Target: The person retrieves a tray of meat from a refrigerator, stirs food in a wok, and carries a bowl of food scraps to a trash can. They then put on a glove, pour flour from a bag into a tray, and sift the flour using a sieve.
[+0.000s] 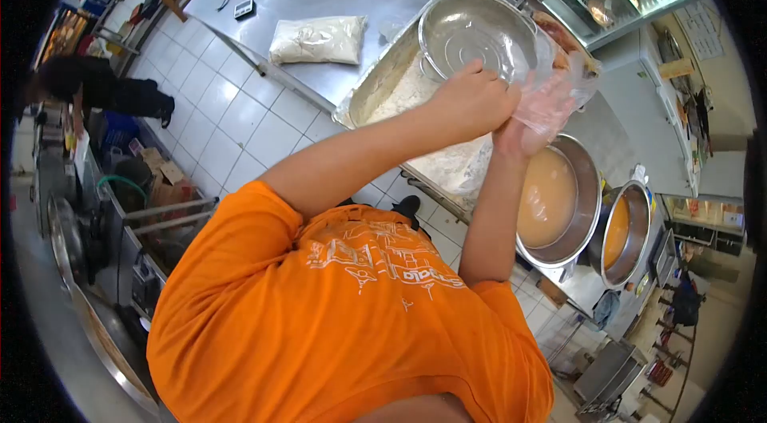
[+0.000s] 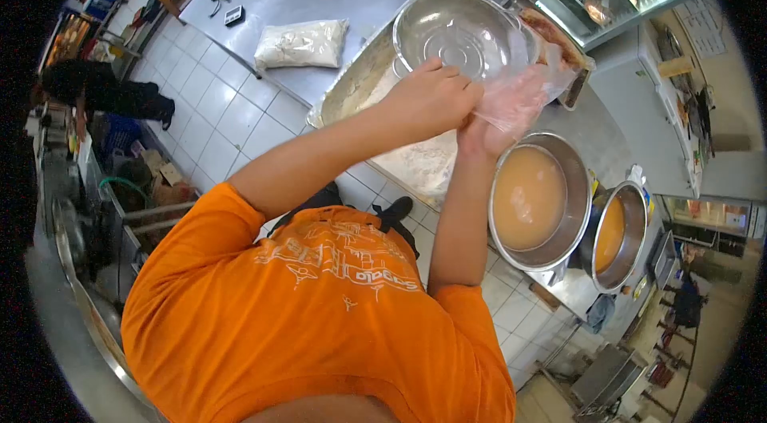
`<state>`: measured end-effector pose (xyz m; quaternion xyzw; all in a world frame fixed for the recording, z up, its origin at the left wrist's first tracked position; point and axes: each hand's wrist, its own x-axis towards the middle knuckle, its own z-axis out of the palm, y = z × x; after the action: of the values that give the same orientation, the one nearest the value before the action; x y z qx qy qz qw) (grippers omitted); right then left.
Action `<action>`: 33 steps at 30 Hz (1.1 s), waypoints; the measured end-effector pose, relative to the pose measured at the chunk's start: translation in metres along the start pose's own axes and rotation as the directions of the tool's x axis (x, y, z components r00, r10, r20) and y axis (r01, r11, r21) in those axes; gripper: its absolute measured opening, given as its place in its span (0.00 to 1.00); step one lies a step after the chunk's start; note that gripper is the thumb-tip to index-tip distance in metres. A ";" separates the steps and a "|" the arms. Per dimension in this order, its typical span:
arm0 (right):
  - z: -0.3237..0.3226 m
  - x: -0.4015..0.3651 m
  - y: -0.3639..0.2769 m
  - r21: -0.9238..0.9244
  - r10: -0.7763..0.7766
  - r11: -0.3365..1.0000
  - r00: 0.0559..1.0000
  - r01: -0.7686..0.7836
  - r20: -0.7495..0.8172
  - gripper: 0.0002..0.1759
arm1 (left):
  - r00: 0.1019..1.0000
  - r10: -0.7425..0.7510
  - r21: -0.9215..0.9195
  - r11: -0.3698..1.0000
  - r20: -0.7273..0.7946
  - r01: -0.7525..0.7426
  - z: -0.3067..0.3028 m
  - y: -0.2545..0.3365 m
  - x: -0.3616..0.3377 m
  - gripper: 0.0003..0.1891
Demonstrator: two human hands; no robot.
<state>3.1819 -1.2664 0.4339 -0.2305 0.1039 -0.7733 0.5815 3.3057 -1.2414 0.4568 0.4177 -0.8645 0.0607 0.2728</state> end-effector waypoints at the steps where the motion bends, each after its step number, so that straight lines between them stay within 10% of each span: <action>1: 0.009 -0.002 0.007 -0.116 -0.023 0.993 0.999 0.018 -0.038 0.31 | 0.999 -0.006 0.083 0.997 0.035 0.003 -0.004 -0.005 0.002 0.06; 9: 0.005 -0.027 0.042 -0.509 -0.311 0.841 0.933 0.182 -0.181 0.31 | 0.976 0.021 -0.157 0.987 0.218 0.014 0.000 -0.046 -0.030 0.08; 12: 0.028 -0.045 0.038 -0.143 -0.243 0.967 0.928 0.210 -0.282 0.31 | 0.959 0.166 -0.186 0.975 0.230 -0.124 0.000 -0.044 -0.042 0.09; 15: 0.014 -0.062 0.034 -0.014 -0.227 0.974 0.972 0.227 -0.053 0.31 | 0.931 0.303 -0.275 0.930 0.203 -0.243 -0.008 -0.046 -0.051 0.09; 16: 0.029 -0.062 0.037 -0.272 -0.343 0.925 0.891 0.265 -0.299 0.31 | 0.922 0.344 -0.312 0.908 0.176 -0.279 -0.012 -0.046 -0.051 0.09; 20: 0.015 -0.068 0.026 -0.511 -0.487 0.806 0.826 0.299 -0.285 0.31 | 0.815 0.557 -0.314 0.812 0.162 -0.492 -0.034 -0.036 -0.057 0.08; 22: -0.014 -0.078 0.010 -0.150 -0.289 0.945 0.957 0.291 0.038 0.33 | 0.787 0.601 -0.354 0.773 0.142 -0.526 -0.042 -0.035 -0.060 0.09; 25: 0.032 -0.086 0.034 -0.281 -0.325 0.926 0.912 0.252 -0.252 0.40 | 0.850 0.527 -0.391 0.786 0.020 -0.478 -0.003 -0.017 -0.087 0.09; 28: 0.044 -0.089 0.049 -0.338 -0.324 0.908 0.926 0.248 -0.192 0.44 | 0.773 0.634 -0.403 0.702 -0.021 -0.587 -0.033 -0.031 -0.094 0.09; 31: 0.017 -0.089 0.045 -0.280 -0.211 0.955 0.882 0.094 -0.422 0.45 | 0.724 0.677 -0.453 0.691 0.133 -0.563 -0.035 -0.038 -0.092 0.10; 33: 0.001 -0.080 0.042 -0.562 -0.067 0.806 0.915 -0.186 -0.398 0.46 | 0.719 0.668 -0.561 0.675 0.189 -0.480 -0.029 -0.040 -0.094 0.10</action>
<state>3.2354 -1.2029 0.3979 -0.2332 0.4621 -0.7138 0.4718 3.3953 -1.1930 0.4275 0.0414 -0.9749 -0.1499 0.1593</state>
